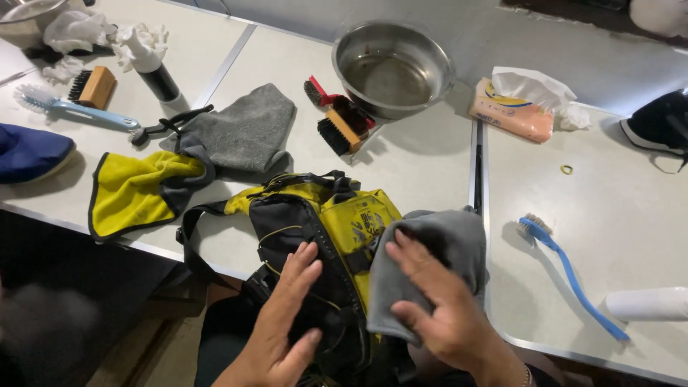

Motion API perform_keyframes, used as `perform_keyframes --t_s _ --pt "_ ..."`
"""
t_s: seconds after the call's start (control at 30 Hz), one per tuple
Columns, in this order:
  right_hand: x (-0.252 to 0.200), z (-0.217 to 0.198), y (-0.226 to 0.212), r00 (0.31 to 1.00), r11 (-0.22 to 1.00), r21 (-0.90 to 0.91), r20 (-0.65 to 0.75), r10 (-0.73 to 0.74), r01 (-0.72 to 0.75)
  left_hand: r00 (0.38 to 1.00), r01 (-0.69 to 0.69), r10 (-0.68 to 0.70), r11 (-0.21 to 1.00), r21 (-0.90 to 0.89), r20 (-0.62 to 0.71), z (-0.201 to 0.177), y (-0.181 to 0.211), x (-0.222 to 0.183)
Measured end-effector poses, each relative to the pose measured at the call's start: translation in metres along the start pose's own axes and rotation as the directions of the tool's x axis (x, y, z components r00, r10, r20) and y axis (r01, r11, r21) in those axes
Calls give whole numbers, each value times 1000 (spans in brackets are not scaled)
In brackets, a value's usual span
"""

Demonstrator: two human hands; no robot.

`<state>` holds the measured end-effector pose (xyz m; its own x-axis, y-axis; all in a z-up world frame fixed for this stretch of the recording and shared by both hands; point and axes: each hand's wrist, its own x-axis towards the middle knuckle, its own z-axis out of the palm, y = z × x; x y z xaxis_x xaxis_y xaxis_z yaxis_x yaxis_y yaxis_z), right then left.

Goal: Cleaning a yellow and black bag using a toothbrush, cleaning foam, and a microfiber cloth.

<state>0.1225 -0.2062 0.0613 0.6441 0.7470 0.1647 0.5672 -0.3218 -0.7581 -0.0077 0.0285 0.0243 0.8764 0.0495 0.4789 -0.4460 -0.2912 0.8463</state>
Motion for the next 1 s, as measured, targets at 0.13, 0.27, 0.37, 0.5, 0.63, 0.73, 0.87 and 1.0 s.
perform_keyframes --t_s 0.13,0.27,0.37,0.5,0.63,0.73,0.87,1.0 --pt "4 5 29 975 976 15 -51 217 -217 989 79 -81 997 -23 -122 -37 -18 -6" --pt "4 -2 45 925 929 -9 -92 368 -371 1000 11 5 754 657 -24 -82 -51 8" --pt "6 -5 46 947 945 -116 -142 289 -305 991 -99 -12 608 787 134 -97 -60 34" --pt "-2 4 54 900 976 -163 -430 64 -148 923 -236 -119 579 780 367 -102 -78 63" --pt "-30 1 91 739 927 346 -586 331 -141 936 -278 40 692 666 350 -103 -93 75" --pt "-63 5 116 731 921 373 -597 332 -114 927 -374 257 609 699 272 -94 -99 80" --pt "-100 -3 148 725 913 401 -609 322 -68 875 -449 418 511 733 244 -81 -61 100" --pt "-120 -17 178 719 907 420 -630 292 -1 891 -373 389 341 863 232 -63 -16 121"
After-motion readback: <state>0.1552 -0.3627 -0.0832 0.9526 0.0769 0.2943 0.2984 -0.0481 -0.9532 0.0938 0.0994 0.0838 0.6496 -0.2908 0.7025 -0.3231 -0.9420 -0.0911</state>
